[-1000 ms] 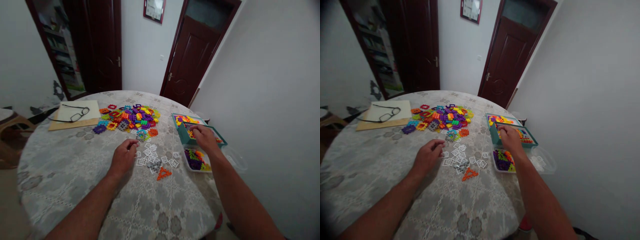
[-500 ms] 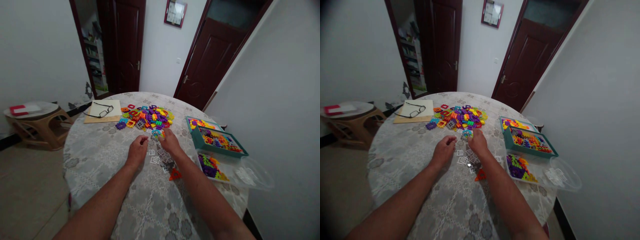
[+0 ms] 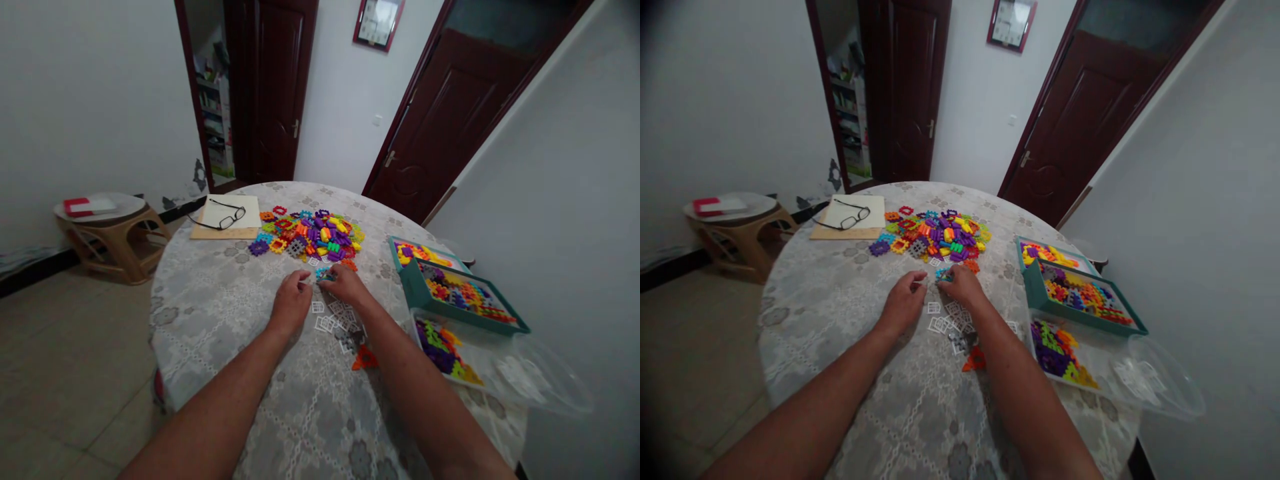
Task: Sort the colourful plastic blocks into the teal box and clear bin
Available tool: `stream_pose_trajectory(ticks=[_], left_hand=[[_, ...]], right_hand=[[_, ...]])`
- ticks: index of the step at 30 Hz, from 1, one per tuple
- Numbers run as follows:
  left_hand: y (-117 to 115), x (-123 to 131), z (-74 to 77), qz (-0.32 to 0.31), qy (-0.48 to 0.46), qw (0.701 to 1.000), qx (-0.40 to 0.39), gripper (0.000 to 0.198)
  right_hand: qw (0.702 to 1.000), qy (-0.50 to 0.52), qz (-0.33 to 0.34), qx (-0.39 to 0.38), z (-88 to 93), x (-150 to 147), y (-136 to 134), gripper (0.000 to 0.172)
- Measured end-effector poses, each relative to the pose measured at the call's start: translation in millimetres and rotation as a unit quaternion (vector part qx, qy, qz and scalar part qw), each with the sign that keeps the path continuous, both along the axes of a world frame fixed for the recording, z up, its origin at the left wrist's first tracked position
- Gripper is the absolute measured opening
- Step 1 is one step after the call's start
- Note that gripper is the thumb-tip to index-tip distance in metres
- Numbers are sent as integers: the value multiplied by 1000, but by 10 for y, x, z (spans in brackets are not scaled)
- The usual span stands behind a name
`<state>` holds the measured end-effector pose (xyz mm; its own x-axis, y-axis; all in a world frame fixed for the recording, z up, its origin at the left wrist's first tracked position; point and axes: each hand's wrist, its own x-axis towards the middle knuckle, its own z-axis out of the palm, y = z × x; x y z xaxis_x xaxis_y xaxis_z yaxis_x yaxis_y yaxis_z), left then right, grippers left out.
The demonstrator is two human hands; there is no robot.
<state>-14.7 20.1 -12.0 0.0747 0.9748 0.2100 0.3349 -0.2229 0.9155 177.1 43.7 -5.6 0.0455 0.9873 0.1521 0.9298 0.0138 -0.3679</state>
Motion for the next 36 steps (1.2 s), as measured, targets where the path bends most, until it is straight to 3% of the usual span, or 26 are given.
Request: stream_pose_trajectory(ticks=[6,9,14,18,21,23,26,29,36], left_hand=[[-15,21,-32,-18,23,1000,-8,54],[-55,28,-30,-55,37,998,19,62],[-132,30,-2,-155,116,978,80,18],[-158,23,30,-159,133,974,92,13],[-158,11,57,-130,95,985,66,13],[-148,4,70,-103,57,992,35,15],[-125,-1,85,-87,-3,996,-7,15],[-113,-4,106,-96,-19,995,-36,11],[-95,-1,114,-96,-37,993,-53,17]], right_hand=[[995,66,40,63,-32,29,-367,21],[989,77,72,109,-38,0,-579,17],[987,56,80,128,-45,-102,-820,29],[982,92,75,147,-76,-164,-843,30],[966,171,61,183,-97,-122,-803,17],[951,231,8,206,-104,-47,-774,10],[929,305,-89,188,-110,87,-741,20],[919,334,-136,161,-112,169,-721,24],[909,396,-79,98,-72,122,-716,28]])
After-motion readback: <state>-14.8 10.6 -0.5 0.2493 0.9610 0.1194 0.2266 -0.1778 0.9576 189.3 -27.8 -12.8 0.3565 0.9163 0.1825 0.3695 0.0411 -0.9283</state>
